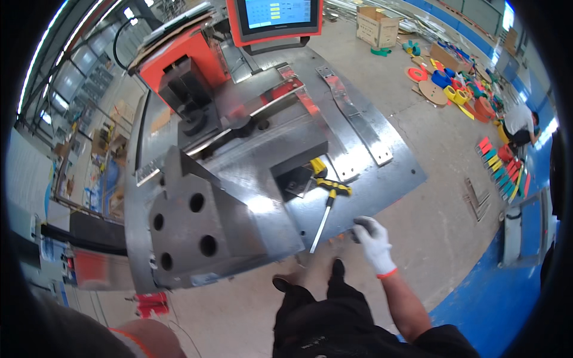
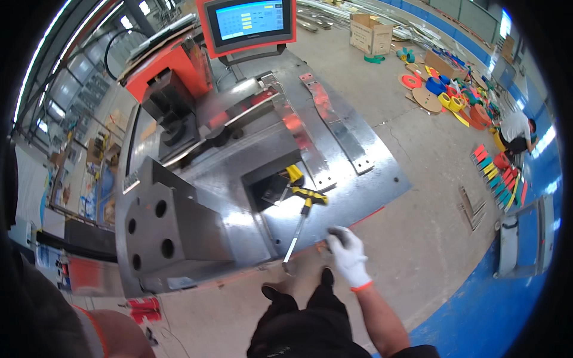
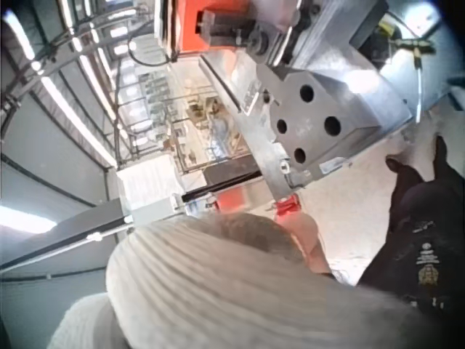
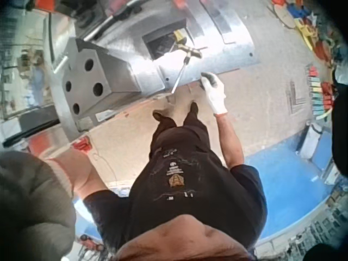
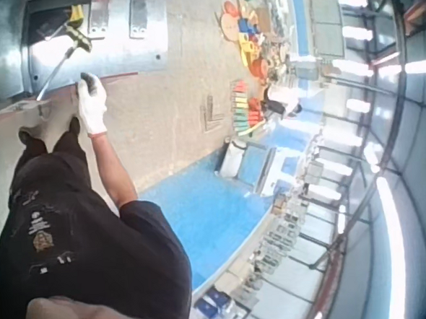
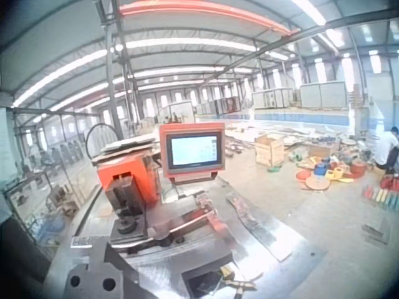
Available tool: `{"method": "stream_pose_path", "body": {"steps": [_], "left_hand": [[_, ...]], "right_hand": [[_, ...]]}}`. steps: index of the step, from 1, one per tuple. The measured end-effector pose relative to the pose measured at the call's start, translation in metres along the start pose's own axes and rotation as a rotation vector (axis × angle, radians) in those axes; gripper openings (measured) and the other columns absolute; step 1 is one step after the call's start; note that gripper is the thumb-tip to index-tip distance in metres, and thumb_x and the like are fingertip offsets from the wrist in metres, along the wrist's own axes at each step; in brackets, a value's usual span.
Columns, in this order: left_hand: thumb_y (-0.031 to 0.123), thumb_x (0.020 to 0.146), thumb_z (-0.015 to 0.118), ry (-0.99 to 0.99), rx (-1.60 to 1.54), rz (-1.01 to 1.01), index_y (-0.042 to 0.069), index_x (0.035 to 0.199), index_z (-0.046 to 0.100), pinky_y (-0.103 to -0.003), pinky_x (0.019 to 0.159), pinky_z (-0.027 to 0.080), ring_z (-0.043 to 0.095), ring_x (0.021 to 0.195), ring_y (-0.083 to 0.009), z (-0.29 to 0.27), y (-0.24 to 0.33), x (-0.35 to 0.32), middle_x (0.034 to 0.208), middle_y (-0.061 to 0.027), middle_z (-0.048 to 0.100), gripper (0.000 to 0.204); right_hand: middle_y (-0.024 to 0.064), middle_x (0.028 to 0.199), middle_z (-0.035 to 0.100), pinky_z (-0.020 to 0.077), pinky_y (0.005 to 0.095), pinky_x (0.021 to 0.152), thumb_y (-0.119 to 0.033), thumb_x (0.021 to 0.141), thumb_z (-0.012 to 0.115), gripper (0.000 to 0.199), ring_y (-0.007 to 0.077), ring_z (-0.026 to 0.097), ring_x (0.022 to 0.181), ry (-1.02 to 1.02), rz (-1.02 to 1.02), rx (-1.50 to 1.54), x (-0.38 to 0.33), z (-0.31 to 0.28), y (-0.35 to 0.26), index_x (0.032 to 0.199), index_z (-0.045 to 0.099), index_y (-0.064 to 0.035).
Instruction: The person places metal strips into a press brake, bends them, and removes them. They briefly write on a cardboard template and then continue bending additional metal strips, stacking the finished pieces on the machine table.
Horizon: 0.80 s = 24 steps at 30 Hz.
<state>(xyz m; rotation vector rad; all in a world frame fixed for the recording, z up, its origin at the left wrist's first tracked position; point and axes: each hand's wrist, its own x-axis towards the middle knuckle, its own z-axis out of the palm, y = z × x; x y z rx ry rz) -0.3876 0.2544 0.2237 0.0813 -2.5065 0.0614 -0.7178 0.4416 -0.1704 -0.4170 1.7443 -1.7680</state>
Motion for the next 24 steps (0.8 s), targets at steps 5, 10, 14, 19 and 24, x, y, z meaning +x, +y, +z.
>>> {"method": "stream_pose_path", "body": {"steps": [5,10,14,19,24], "left_hand": [[0.041,0.110,0.057,-0.017,-0.049,-0.030,-0.008,0.156,0.042,-0.038,0.103,0.055,0.067,0.121,-0.0289,0.012,0.013,0.031,0.143,-0.0216,0.062,0.069],[0.040,0.110,0.057,0.003,-0.040,-0.054,-0.008,0.156,0.041,-0.037,0.103,0.055,0.067,0.122,-0.0291,-0.006,0.035,0.062,0.143,-0.0220,0.062,0.069],[0.040,0.110,0.058,0.111,0.007,-0.191,-0.008,0.156,0.041,-0.037,0.103,0.055,0.067,0.122,-0.0293,-0.023,0.047,0.045,0.144,-0.0224,0.062,0.069],[0.018,0.110,0.054,0.309,0.080,-0.703,-0.006,0.150,0.056,-0.037,0.101,0.051,0.066,0.115,-0.0224,0.001,0.058,-0.058,0.137,-0.0169,0.068,0.047],[-0.008,0.096,0.058,0.597,-0.024,-1.128,-0.006,0.133,0.065,-0.029,0.088,0.056,0.070,0.104,-0.0185,0.058,0.067,-0.120,0.126,-0.0130,0.071,0.038]], "right_hand": [[0.0169,0.111,0.078,0.0601,0.0338,0.089,-0.007,0.096,0.068,0.032,0.0208,0.076,0.098,-0.253,-0.256,-0.331,0.026,0.058,-0.036,0.126,0.070,0.0031],[0.0153,0.100,0.073,0.0601,0.0494,0.083,-0.026,0.090,0.073,0.029,0.0364,0.075,0.092,-0.569,-0.507,-1.174,0.055,0.109,-0.082,0.110,0.069,-0.0048],[0.0163,0.096,0.072,0.0605,0.0491,0.076,-0.013,0.087,0.069,0.021,0.0321,0.075,0.089,-0.477,-0.553,-1.388,0.041,0.137,-0.058,0.105,0.067,-0.0028],[0.0150,0.089,0.070,0.0532,0.0481,0.052,-0.013,0.091,0.066,0.012,0.0300,0.071,0.074,-0.331,-0.395,-1.380,0.054,0.152,-0.034,0.099,0.071,-0.0046],[0.0210,0.086,0.071,0.0570,0.0582,0.058,-0.032,0.093,0.063,0.035,0.0395,0.075,0.076,-0.347,-0.333,-1.138,0.084,0.135,-0.073,0.104,0.074,-0.0010]]}}
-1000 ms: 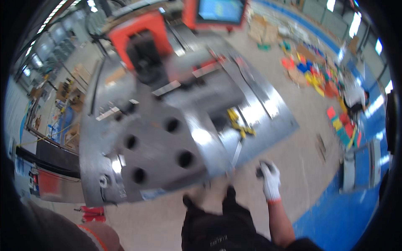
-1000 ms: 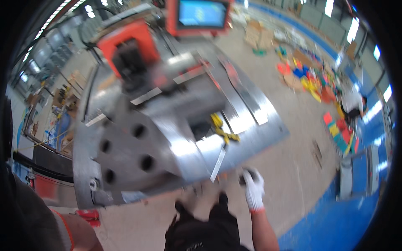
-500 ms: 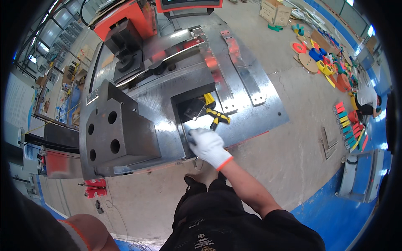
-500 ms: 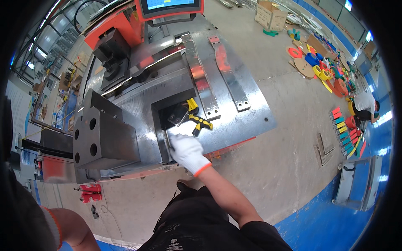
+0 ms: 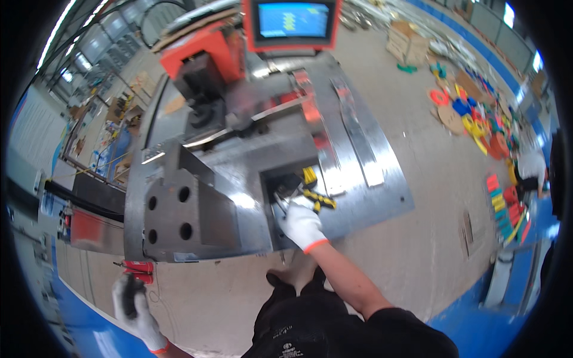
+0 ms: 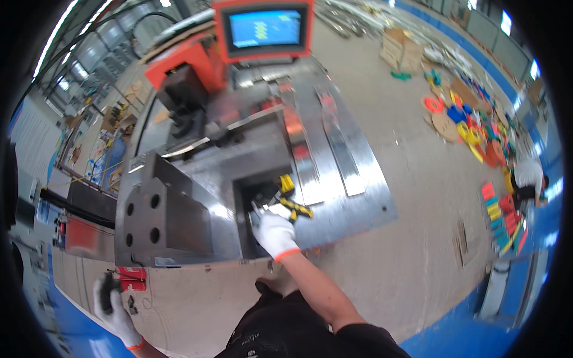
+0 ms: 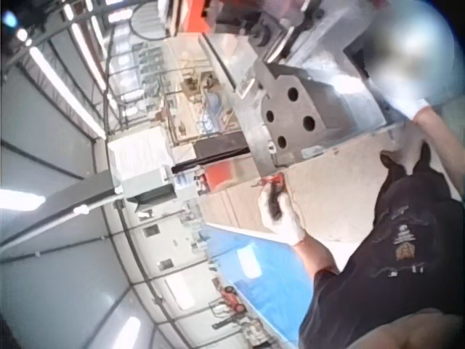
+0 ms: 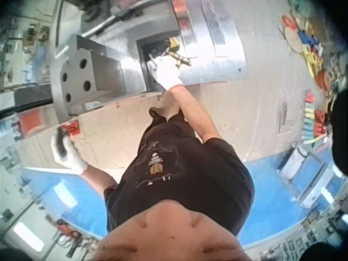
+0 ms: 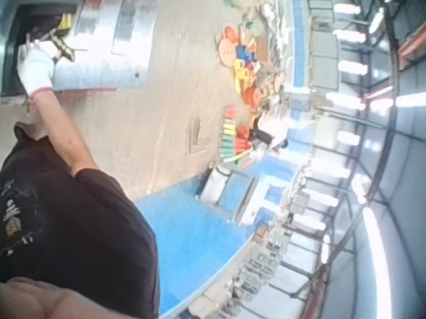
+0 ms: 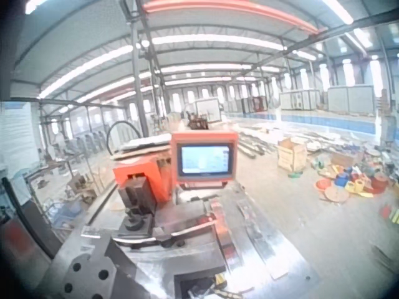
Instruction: The person places metal strips into a press brake, bends them, and removes them. They briefly write on a cardboard template and then continue bending additional metal strips, stacking the finished pieces on the machine table.
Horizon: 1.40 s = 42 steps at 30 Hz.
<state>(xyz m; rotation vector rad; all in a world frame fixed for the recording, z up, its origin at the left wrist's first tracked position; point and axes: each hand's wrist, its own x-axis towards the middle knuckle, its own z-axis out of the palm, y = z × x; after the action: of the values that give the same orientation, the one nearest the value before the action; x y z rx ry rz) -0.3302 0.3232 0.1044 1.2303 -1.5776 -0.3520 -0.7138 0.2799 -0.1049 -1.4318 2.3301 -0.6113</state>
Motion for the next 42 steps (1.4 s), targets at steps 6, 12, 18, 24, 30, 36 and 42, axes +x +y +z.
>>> {"method": "stream_pose_path", "body": {"steps": [6,12,18,24,30,36,42], "left_hand": [[0.012,0.097,0.074,-0.050,-0.185,-0.194,0.002,0.142,0.058,-0.037,0.089,0.058,0.071,0.101,-0.0252,-0.011,-0.036,-0.050,0.126,-0.0170,0.069,0.049],[0.031,0.080,0.092,-0.360,-0.165,0.328,0.001,0.145,0.059,-0.048,0.085,0.060,0.072,0.104,-0.0399,0.016,-0.003,-0.028,0.134,-0.0272,0.067,0.079],[0.023,0.081,0.082,-0.903,0.098,0.643,0.002,0.121,0.069,-0.038,0.077,0.057,0.071,0.087,-0.0303,-0.006,-0.056,0.049,0.106,-0.0134,0.074,0.047],[0.016,0.091,0.066,-0.892,-0.010,0.786,0.005,0.124,0.067,-0.035,0.063,0.055,0.067,0.072,-0.0229,-0.054,-0.168,0.127,0.096,-0.0060,0.069,0.035],[0.021,0.089,0.080,-0.601,-0.260,0.509,-0.001,0.128,0.068,-0.039,0.072,0.060,0.075,0.079,-0.0286,-0.030,-0.319,0.262,0.095,-0.0142,0.075,0.046],[0.040,0.092,0.079,-0.428,-0.133,-0.280,0.000,0.145,0.059,-0.040,0.094,0.060,0.077,0.105,-0.0306,0.135,-0.481,0.400,0.114,-0.0193,0.078,0.069],[0.036,0.090,0.078,-0.590,0.088,-0.339,-0.005,0.139,0.056,-0.048,0.099,0.058,0.073,0.114,-0.0417,0.326,-0.480,0.479,0.120,-0.0261,0.075,0.068]], "right_hand": [[0.0248,0.095,0.076,0.0593,0.0519,0.082,-0.024,0.096,0.065,0.031,0.0415,0.076,0.089,0.178,0.049,0.377,-0.080,-0.092,0.022,0.115,0.065,0.0000],[0.0161,0.092,0.075,0.0561,0.0444,0.067,-0.019,0.090,0.083,0.040,0.0334,0.073,0.078,-0.242,-0.911,0.653,-0.153,-0.160,-0.107,0.127,0.073,-0.0076],[0.0119,0.082,0.073,0.0544,0.0409,0.063,-0.011,0.081,0.086,0.036,0.0324,0.069,0.067,-0.150,-0.854,0.694,-0.139,-0.108,-0.205,0.115,0.076,-0.0052],[0.0156,0.091,0.074,0.0532,0.0381,0.071,-0.015,0.088,0.077,0.038,0.0307,0.069,0.077,-0.281,-0.961,0.940,-0.100,0.000,-0.321,0.122,0.071,0.0013],[0.0202,0.085,0.075,0.0620,0.0315,0.061,0.000,0.088,0.045,0.030,0.0204,0.072,0.065,0.064,-0.242,0.998,-0.079,0.070,-0.385,0.104,0.069,0.0103],[0.0187,0.083,0.070,0.0592,0.0344,0.057,-0.014,0.094,0.055,0.028,0.0227,0.070,0.065,0.399,0.094,1.037,-0.073,0.136,-0.384,0.107,0.065,0.0091],[0.0119,0.097,0.073,0.0567,0.0322,0.078,-0.030,0.106,0.064,0.039,0.0190,0.070,0.083,0.469,0.127,0.956,-0.076,0.173,-0.393,0.125,0.069,0.0029]]}}
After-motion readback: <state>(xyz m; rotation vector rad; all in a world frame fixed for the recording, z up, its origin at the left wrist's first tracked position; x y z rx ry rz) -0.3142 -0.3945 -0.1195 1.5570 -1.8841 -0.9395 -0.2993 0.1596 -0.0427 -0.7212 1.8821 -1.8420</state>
